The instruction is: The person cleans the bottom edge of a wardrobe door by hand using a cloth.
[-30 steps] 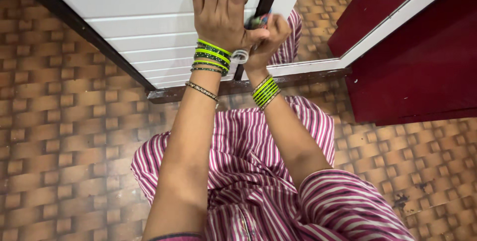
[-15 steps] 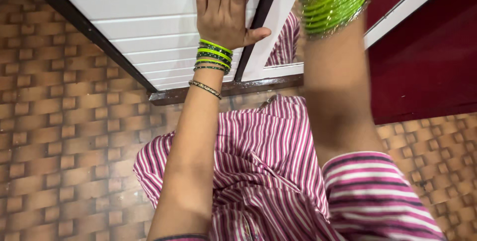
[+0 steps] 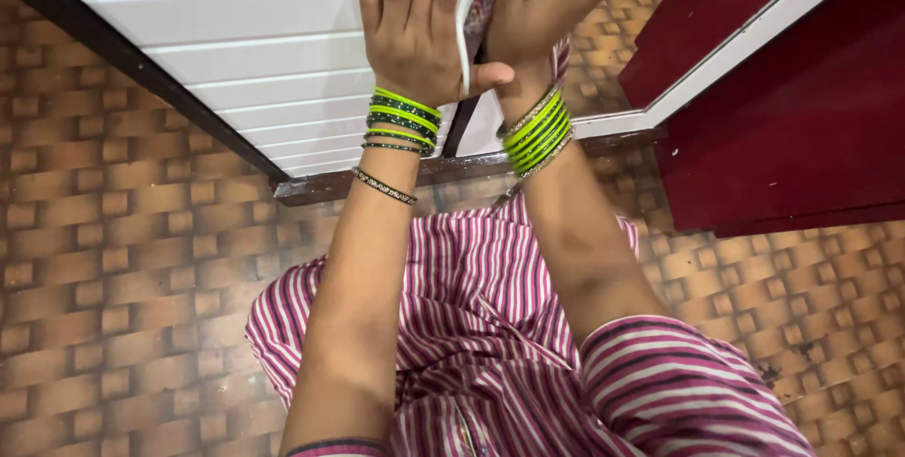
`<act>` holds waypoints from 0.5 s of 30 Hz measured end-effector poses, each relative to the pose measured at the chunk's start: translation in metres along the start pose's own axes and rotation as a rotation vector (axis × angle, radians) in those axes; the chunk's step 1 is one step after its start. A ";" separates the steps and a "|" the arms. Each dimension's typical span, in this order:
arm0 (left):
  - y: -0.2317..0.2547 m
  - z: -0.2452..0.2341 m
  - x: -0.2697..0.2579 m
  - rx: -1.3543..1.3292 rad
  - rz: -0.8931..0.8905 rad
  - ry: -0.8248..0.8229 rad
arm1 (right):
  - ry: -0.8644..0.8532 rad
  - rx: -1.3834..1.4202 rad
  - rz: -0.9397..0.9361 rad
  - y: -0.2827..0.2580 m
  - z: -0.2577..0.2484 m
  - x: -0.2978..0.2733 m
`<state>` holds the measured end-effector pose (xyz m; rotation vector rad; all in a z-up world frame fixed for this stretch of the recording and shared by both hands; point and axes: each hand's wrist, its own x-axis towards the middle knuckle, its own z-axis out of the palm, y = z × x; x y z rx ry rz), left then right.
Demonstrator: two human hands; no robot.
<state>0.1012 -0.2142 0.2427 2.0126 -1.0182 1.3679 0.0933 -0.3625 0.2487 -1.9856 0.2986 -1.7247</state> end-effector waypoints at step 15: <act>0.000 0.009 -0.009 0.087 0.004 -0.013 | -0.340 -0.061 -0.136 0.069 -0.050 -0.245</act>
